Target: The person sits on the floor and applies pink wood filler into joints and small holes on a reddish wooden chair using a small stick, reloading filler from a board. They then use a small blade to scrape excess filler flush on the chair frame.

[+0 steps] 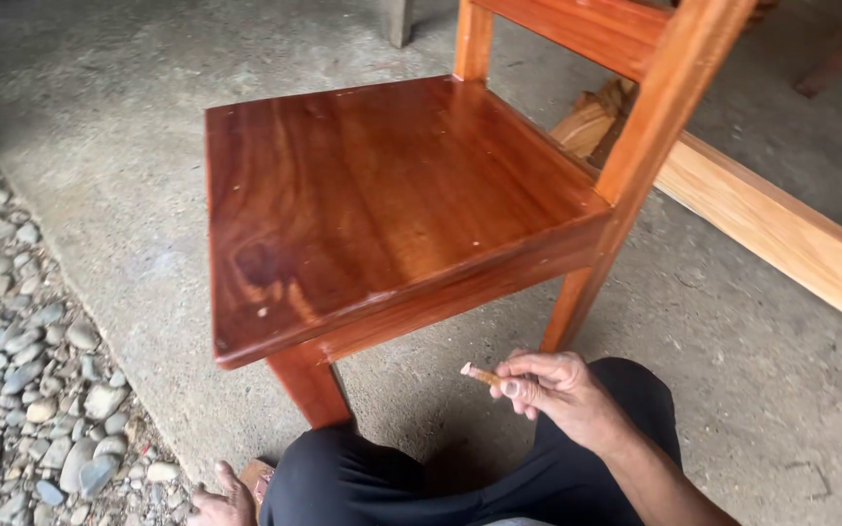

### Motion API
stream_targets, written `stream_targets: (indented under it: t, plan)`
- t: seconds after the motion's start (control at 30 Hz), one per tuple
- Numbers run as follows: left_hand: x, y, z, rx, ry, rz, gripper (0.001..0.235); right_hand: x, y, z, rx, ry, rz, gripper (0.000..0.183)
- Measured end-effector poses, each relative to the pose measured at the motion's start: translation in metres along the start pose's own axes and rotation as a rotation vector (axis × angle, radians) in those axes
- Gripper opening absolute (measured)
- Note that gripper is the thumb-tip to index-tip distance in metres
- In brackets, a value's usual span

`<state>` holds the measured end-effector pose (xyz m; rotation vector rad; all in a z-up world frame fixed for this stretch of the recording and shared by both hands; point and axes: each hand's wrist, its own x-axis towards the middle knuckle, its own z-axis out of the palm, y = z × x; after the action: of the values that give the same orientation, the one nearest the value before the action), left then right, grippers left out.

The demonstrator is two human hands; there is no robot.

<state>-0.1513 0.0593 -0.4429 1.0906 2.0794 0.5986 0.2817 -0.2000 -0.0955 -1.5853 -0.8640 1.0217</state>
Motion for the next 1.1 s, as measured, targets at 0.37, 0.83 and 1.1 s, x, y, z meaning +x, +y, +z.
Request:
stream_targets:
  t: [0.37, 0.83, 1.1]
  plan:
    - [-0.232, 0.267, -0.081, -0.334, -0.254, 1.005, 0.157, 0.058, -0.012, -0.059, 0.141, -0.038, -0.582, 0.022]
    - [-0.240, 0.301, -0.050, -0.604, 0.042, 0.888, 0.148, 0.072, -0.046, -0.021, 0.006, -0.023, -0.648, 0.025]
    - [-0.231, 0.340, -0.059, -0.500, 0.008, 0.779, 0.148, 0.062, -0.120, 0.078, -0.760, 0.203, -0.955, 0.031]
